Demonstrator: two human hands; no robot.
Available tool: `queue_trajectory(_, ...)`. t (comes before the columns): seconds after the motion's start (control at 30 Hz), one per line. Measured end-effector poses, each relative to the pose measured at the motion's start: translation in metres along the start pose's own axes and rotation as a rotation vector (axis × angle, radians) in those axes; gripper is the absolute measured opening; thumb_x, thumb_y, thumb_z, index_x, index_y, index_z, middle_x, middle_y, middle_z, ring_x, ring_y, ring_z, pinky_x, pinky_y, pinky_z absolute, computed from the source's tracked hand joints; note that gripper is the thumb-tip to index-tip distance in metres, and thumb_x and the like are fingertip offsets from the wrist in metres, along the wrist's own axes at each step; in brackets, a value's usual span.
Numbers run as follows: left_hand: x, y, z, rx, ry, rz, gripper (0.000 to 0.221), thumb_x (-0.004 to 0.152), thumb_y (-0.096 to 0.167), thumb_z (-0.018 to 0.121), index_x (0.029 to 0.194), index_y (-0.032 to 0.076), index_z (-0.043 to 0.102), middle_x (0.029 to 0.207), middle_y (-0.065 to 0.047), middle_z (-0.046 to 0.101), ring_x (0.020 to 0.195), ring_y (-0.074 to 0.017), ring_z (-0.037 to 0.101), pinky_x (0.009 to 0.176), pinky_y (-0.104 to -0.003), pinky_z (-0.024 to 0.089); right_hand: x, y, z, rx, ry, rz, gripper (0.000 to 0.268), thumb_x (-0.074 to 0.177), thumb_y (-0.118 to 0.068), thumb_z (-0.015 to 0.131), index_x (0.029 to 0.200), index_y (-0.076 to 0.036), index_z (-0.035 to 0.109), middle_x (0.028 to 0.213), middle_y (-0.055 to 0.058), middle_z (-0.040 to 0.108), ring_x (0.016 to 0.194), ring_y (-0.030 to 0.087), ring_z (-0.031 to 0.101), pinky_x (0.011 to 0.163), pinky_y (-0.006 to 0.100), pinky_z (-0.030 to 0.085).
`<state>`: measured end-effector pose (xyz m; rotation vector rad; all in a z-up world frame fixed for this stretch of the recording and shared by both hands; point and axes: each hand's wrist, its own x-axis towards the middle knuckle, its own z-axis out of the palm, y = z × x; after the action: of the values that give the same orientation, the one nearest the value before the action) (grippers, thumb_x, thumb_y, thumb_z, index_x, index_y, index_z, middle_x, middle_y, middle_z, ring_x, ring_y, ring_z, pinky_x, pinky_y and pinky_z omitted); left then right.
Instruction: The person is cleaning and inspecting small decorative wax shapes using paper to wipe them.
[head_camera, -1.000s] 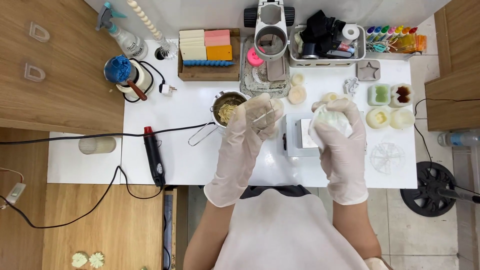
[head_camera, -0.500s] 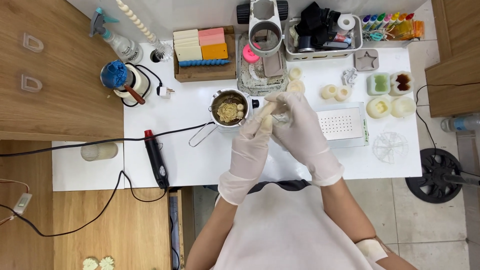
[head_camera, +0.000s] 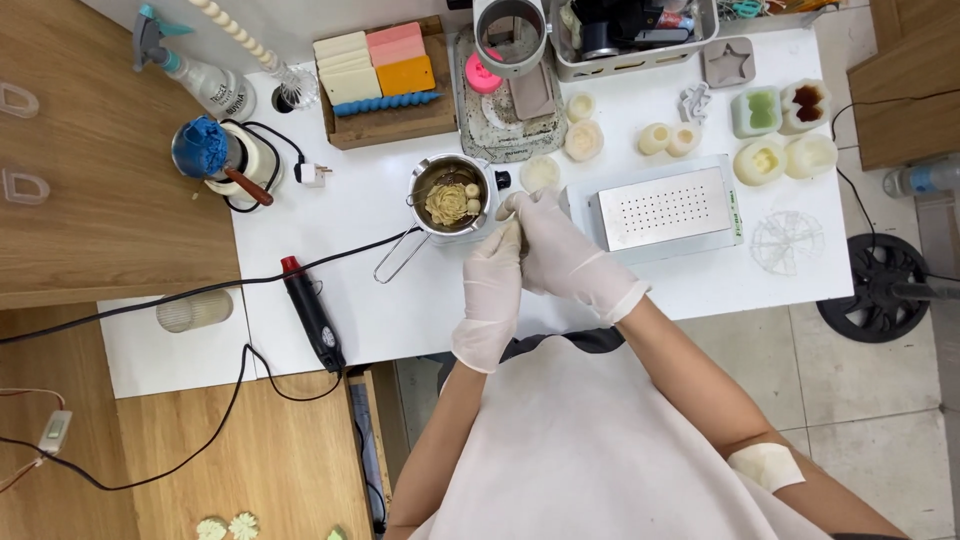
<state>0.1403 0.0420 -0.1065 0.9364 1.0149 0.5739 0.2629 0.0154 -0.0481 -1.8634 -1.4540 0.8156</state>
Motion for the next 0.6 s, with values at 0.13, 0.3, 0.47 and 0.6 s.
queue_trajectory(0.13, 0.008, 0.005, 0.003, -0.252, -0.029, 0.058, 0.036, 0.109, 0.017, 0.054, 0.137, -0.003, 0.065, 0.118, -0.005, 0.070, 0.102, -0.0107, 0.061, 0.091, -0.024, 0.050, 0.006, 0.008, 0.021, -0.097, 0.034, -0.021, 0.047, 0.073, 0.003, 0.072, 0.116, 0.000, 0.052, 0.110, 0.026, 0.048, 0.103, 0.040, 0.049, 0.090, 0.039, 0.046)
queue_trajectory(0.3, 0.005, 0.009, -0.003, -0.174, -0.030, 0.158, 0.034, 0.105, 0.005, 0.052, 0.137, -0.004, 0.060, 0.133, -0.007, 0.065, 0.113, -0.0127, 0.062, 0.101, -0.026, 0.050, 0.001, 0.009, 0.037, -0.039, 0.229, -0.044, 0.040, 0.085, 0.007, 0.062, 0.122, 0.001, 0.050, 0.117, 0.026, 0.047, 0.105, 0.040, 0.050, 0.096, 0.041, 0.045)
queue_trajectory(0.47, 0.007, -0.011, -0.013, -0.074, 0.036, 0.160, 0.031, 0.104, 0.003, 0.052, 0.133, -0.004, 0.063, 0.124, -0.009, 0.069, 0.111, -0.0140, 0.065, 0.098, -0.026, 0.052, -0.007, 0.008, 0.053, -0.020, 0.284, -0.057, 0.041, 0.083, 0.007, 0.063, 0.122, 0.002, 0.049, 0.116, 0.025, 0.047, 0.106, 0.040, 0.051, 0.094, 0.041, 0.045)
queue_trajectory(0.6, 0.005, -0.005, -0.013, -0.030, 0.079, 0.059, 0.025, 0.104, 0.004, 0.052, 0.122, -0.003, 0.068, 0.111, -0.006, 0.071, 0.092, -0.0123, 0.062, 0.079, -0.026, 0.052, -0.022, -0.005, 0.063, -0.026, 0.393, -0.120, 0.051, 0.085, 0.008, 0.064, 0.133, 0.002, 0.048, 0.121, 0.022, 0.047, 0.111, 0.037, 0.052, 0.097, 0.039, 0.047)
